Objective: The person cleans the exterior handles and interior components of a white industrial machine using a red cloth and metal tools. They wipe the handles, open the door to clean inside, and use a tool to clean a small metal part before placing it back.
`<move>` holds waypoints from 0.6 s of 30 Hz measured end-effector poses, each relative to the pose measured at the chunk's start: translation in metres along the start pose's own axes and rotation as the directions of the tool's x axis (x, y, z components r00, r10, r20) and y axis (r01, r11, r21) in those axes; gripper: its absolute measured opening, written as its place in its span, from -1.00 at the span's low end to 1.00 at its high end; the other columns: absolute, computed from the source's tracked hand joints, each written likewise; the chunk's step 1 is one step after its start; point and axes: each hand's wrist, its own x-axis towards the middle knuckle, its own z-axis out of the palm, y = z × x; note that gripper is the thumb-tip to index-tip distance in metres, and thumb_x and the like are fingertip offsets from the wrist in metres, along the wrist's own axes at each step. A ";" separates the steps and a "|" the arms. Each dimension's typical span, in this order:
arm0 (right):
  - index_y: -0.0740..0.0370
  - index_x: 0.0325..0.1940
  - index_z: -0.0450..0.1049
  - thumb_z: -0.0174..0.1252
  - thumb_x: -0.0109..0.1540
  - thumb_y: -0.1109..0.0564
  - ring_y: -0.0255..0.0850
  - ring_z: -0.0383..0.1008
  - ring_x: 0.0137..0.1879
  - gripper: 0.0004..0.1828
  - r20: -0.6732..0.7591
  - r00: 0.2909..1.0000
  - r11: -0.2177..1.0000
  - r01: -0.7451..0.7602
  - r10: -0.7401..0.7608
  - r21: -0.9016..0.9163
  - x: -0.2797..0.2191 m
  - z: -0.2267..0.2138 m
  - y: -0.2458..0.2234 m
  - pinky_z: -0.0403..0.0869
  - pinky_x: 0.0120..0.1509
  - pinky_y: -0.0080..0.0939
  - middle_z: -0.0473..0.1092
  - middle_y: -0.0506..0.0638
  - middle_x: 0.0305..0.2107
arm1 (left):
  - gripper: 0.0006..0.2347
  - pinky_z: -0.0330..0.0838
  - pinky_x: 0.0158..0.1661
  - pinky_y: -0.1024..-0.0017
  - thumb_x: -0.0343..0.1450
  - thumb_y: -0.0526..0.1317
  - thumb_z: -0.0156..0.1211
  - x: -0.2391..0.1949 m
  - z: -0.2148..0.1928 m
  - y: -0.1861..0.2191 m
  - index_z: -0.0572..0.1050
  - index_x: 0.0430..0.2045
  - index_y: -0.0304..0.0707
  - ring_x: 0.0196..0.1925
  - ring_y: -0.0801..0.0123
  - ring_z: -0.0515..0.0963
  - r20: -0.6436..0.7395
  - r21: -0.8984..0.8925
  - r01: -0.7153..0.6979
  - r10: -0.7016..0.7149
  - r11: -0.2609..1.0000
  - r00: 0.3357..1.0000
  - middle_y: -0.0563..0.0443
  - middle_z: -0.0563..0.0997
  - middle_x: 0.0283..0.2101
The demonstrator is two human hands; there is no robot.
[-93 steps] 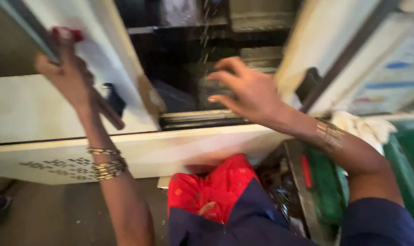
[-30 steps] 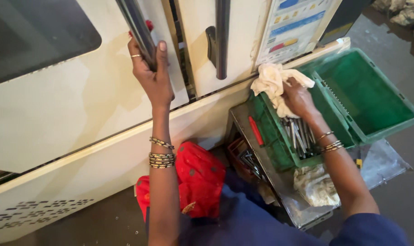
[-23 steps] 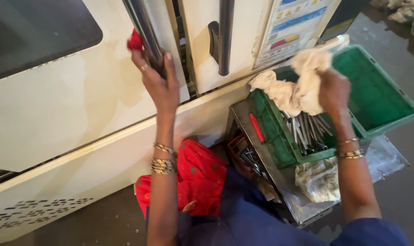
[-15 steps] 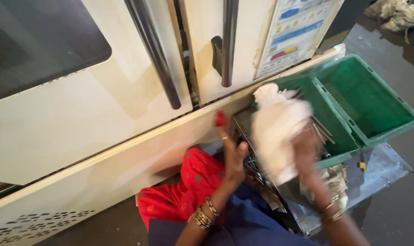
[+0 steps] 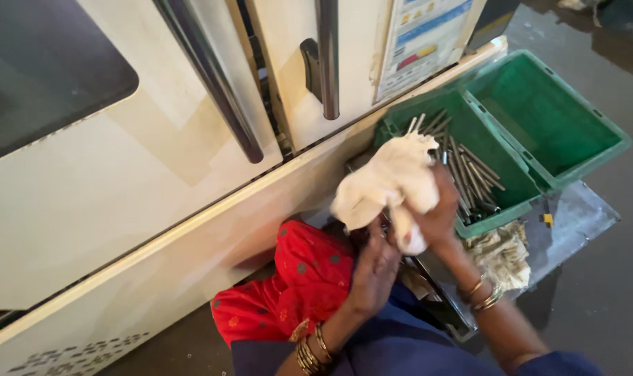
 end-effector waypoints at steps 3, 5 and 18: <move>0.36 0.10 0.45 0.46 0.15 0.17 0.08 0.51 0.03 -0.50 -0.117 0.991 0.983 0.050 -0.072 -0.178 0.041 -0.035 0.033 0.49 0.16 -0.01 0.45 0.19 -0.09 | -0.53 0.08 0.45 0.12 0.55 0.28 -0.37 -0.003 0.024 0.032 0.12 0.33 0.27 0.55 0.19 0.22 0.251 0.092 0.054 -0.076 0.994 0.965 -0.04 0.20 0.52; 0.35 0.16 0.45 0.45 0.28 0.23 0.07 0.51 0.10 -0.56 -0.214 0.944 0.930 0.172 -0.250 -0.325 0.063 -0.060 0.046 0.48 0.23 -0.02 0.43 0.19 -0.04 | -0.44 0.16 0.43 0.11 0.55 0.31 -0.41 0.000 0.022 0.048 0.01 0.45 0.24 0.52 0.14 0.29 0.292 0.103 0.085 -0.111 0.991 0.950 -0.16 0.28 0.49; -0.01 0.22 0.54 0.41 0.09 -0.20 0.22 0.40 0.27 -0.36 0.218 0.961 0.765 0.013 0.168 -0.643 0.070 -0.062 0.135 0.39 0.28 0.14 0.38 0.26 0.20 | -0.38 0.46 0.06 0.29 0.54 0.25 -0.28 -0.007 -0.233 -0.050 0.59 -0.12 -0.38 -0.09 0.24 0.62 -0.427 0.181 0.231 -0.135 0.956 0.894 -0.15 0.70 -0.09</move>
